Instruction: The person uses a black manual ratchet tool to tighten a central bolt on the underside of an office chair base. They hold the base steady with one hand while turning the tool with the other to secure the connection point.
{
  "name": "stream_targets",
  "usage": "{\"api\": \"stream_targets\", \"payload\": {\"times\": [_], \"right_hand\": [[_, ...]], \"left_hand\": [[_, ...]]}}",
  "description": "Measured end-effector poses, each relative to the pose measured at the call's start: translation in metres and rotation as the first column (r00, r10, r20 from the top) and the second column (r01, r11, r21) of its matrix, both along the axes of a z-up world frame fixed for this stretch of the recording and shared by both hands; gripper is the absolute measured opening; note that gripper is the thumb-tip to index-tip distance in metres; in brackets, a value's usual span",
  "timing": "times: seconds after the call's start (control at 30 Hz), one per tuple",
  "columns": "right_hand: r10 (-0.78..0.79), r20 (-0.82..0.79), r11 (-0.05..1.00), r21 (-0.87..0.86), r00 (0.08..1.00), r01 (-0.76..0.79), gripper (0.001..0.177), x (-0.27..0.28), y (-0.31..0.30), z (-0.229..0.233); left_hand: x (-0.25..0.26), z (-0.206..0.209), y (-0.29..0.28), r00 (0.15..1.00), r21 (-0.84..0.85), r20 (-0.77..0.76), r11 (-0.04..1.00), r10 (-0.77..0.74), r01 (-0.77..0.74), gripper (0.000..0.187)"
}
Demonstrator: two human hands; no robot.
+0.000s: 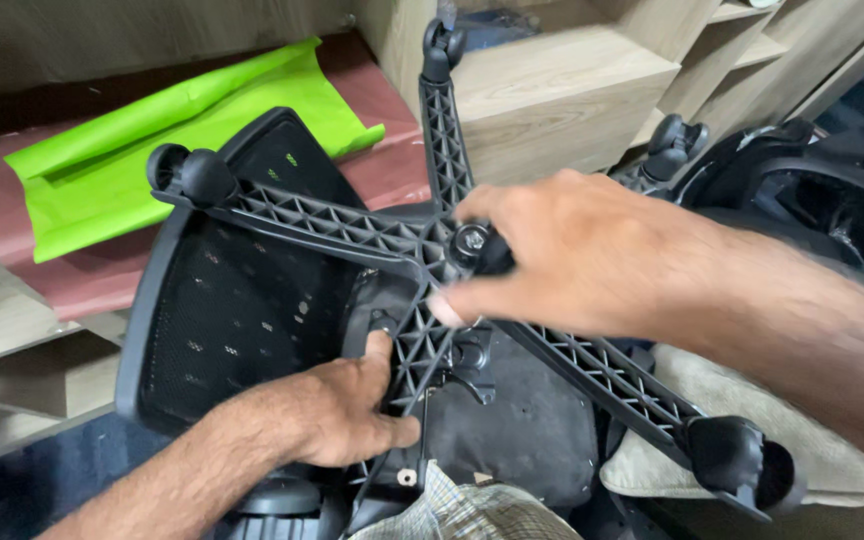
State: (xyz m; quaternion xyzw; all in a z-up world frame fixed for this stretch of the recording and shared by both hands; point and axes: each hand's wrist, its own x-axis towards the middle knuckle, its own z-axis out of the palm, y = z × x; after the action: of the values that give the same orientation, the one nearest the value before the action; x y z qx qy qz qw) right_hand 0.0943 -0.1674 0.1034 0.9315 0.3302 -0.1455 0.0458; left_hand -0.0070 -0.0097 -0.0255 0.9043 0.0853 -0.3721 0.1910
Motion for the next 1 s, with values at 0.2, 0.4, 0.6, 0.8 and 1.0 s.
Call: {"api": "stream_targets", "payload": {"times": [0.2,0.4,0.6,0.8,1.0], "right_hand": [[0.243,0.070,0.960,0.124,0.967,-0.250,0.043,0.007,-0.007,-0.008],[-0.032,0.013,0.999,-0.022,0.999,0.032,0.076,0.014,-0.007,-0.012],[0.532,0.247,0.774,0.246,0.810,-0.583,0.056,0.016,-0.008,-0.013],[-0.118,-0.038,0.987,-0.114,0.992,0.113,0.061,0.020,0.004,-0.005],[0.441,0.118,0.863,0.214,0.890,-0.457,0.049,0.013,0.002,0.004]], "left_hand": [[0.003,0.004,-0.004,0.999,0.019,-0.033,1.000,0.006,-0.006,0.114],[0.004,0.011,-0.007,0.989,0.033,-0.137,0.998,0.048,-0.044,0.111],[0.001,0.017,-0.007,0.997,-0.014,-0.072,0.999,0.031,-0.032,0.111],[0.001,0.014,-0.006,0.994,-0.008,-0.104,1.000,0.025,-0.026,0.116],[0.000,-0.001,-0.003,1.000,-0.058,0.000,0.998,-0.016,0.016,0.114]]}}
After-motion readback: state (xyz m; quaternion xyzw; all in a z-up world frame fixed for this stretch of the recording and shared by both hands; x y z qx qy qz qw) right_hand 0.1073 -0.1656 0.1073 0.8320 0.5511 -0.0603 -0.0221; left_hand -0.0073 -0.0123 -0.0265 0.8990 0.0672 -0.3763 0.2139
